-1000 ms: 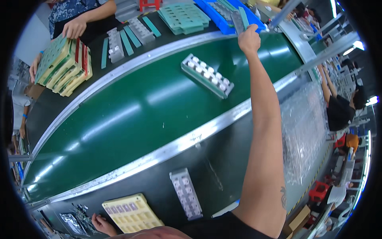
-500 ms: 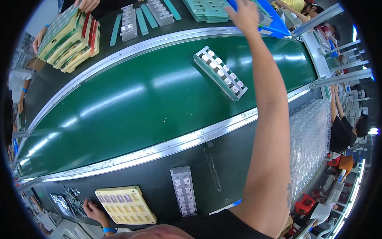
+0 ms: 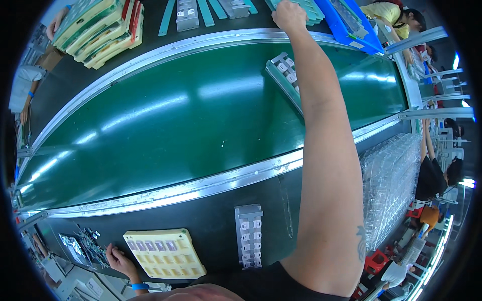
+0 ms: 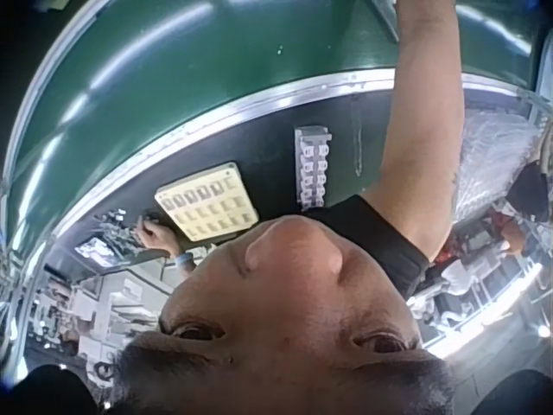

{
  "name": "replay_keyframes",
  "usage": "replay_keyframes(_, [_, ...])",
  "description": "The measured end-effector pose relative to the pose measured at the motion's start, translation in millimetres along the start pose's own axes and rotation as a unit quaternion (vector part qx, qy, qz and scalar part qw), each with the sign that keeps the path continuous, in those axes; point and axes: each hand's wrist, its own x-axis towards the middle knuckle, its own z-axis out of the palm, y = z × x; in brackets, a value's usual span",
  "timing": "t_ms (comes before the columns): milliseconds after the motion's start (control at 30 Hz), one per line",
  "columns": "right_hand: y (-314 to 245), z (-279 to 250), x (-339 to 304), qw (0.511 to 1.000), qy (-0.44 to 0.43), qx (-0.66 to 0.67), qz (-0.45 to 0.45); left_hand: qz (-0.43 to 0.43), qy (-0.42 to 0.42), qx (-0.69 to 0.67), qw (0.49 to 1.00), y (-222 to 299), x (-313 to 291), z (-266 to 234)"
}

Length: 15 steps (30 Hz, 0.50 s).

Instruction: Assembling electronic components by placing them into a slotted tray and applying a cover.

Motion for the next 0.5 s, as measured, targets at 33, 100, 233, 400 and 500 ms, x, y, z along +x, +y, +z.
replay_keyframes(33, [1, -2, 0, 1.000, -0.001, -0.002, -0.001, -0.002, -0.002, -0.001, 1.000, -1, 0, 0])
replay_keyframes(100, [3, -11, -1, 0.998, -0.011, -0.026, -0.060, 0.018, 0.012, 0.010, 1.000, -1, 0, 3])
replay_keyframes(233, [8, -34, -10, 0.992, -0.012, -0.060, -0.111, 0.002, 0.004, -0.027, 1.000, -3, 0, 0])
replay_keyframes(400, [34, -64, -20, 0.991, 0.003, -0.047, -0.125, 0.008, -0.004, -0.016, 1.000, 2, 1, 2])
replay_keyframes(500, [55, -68, -17, 0.988, 0.072, -0.011, -0.138, 0.022, -0.007, -0.023, 0.999, 3, 2, 8])
